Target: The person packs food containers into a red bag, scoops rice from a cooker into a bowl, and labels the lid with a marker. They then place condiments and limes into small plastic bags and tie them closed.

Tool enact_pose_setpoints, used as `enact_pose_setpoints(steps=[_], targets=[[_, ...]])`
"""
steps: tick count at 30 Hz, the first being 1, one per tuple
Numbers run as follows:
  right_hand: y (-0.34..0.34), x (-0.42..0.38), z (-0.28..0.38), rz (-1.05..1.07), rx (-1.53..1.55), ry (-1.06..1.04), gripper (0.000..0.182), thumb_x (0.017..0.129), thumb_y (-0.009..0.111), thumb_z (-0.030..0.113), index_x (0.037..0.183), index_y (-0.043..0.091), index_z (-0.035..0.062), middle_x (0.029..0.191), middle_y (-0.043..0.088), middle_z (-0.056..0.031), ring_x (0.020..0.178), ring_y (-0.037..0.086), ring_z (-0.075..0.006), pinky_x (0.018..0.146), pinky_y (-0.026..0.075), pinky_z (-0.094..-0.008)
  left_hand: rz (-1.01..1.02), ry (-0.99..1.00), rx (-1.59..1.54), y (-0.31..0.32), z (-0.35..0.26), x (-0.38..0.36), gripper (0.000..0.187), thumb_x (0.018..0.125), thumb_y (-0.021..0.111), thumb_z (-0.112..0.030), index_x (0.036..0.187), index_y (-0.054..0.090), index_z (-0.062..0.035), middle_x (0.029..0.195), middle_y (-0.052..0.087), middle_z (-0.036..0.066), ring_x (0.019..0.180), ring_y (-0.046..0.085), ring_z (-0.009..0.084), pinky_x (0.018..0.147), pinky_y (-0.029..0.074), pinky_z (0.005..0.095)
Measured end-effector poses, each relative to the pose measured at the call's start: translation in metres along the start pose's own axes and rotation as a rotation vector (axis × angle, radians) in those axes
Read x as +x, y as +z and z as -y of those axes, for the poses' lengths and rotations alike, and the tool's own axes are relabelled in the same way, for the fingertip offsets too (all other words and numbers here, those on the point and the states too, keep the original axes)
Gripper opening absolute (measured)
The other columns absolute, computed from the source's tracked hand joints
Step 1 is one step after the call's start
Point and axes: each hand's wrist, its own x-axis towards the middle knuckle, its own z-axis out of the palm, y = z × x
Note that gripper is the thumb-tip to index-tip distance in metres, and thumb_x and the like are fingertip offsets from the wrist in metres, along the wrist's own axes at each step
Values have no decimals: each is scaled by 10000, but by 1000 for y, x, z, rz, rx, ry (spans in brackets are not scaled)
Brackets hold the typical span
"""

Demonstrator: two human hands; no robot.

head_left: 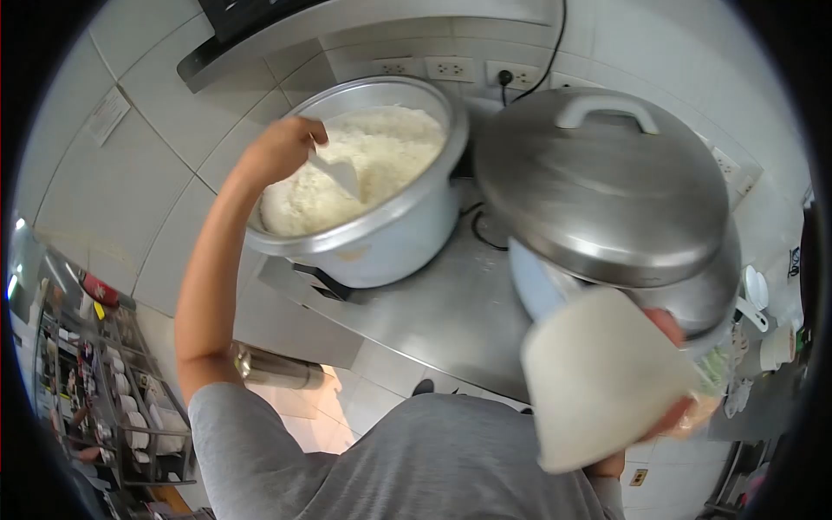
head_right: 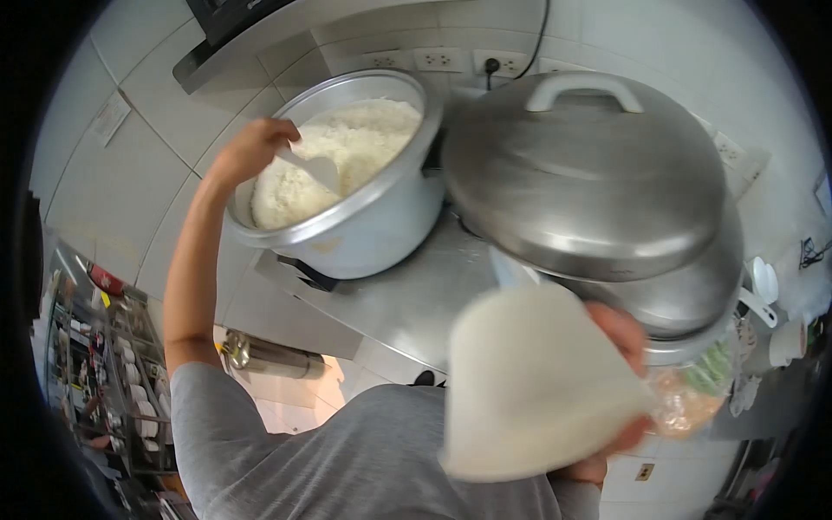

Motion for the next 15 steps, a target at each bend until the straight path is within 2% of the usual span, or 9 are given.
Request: enact_pose_setpoints(steps=[2,3,4,7,8,11,13,15], targets=[[56,-9,-28,139,-71,86,474,949,363,371,1172,511,-20,1112,574,-130,1044,562,-217,876,473,-334,163,6,131,-8,26,11,202,836,567,-85,1009,654,-27,900,640,161,881,609,283,792,465,362],[79,-12,-42,155,0,196,469,952,356,359,1154,524,-29,1089,588,-129,1029,572,-209,870,476,-322,245,11,193,-10,34,13,215,835,591,-113,1027,656,-42,900,637,156,878,607,288,795,464,365],[95,-13,-58,154,95,322,445,954,368,351,1166,509,-13,1102,569,-112,1049,555,-193,890,455,-314,269,221,309,-9,42,8,267,815,634,-184,1058,650,-75,920,624,128,875,608,291,798,469,371],[130,-17,-82,25,279,556,423,957,375,359,1201,470,27,1113,535,-70,1075,527,-173,922,415,-308,456,376,589,2,44,11,259,816,630,-185,1055,637,-85,952,615,113,892,612,288,826,469,363],[138,-19,-85,-4,280,537,429,956,375,362,1212,465,30,1131,531,-69,1089,518,-173,928,407,-308,449,407,662,0,42,13,209,831,584,-117,1031,630,-80,979,618,127,918,610,296,799,481,378],[151,-25,-91,-62,244,490,450,951,373,369,1242,450,35,1184,518,-69,1126,494,-173,945,388,-310,136,517,768,0,66,41,233,821,520,-23,1028,621,-61,947,629,140,859,626,310,744,498,404],[153,-26,-95,-71,187,458,465,948,370,372,1258,442,34,1219,508,-70,1143,483,-175,953,380,-311,-90,418,720,10,79,76,261,783,498,7,1000,629,-58,869,645,127,777,640,314,671,508,409],[154,-25,-95,-33,174,472,463,948,368,361,1268,437,33,1243,497,-68,1159,473,-173,963,371,-315,-265,433,729,40,94,116,232,759,519,-35,963,631,-38,760,643,118,736,648,294,625,509,396]])
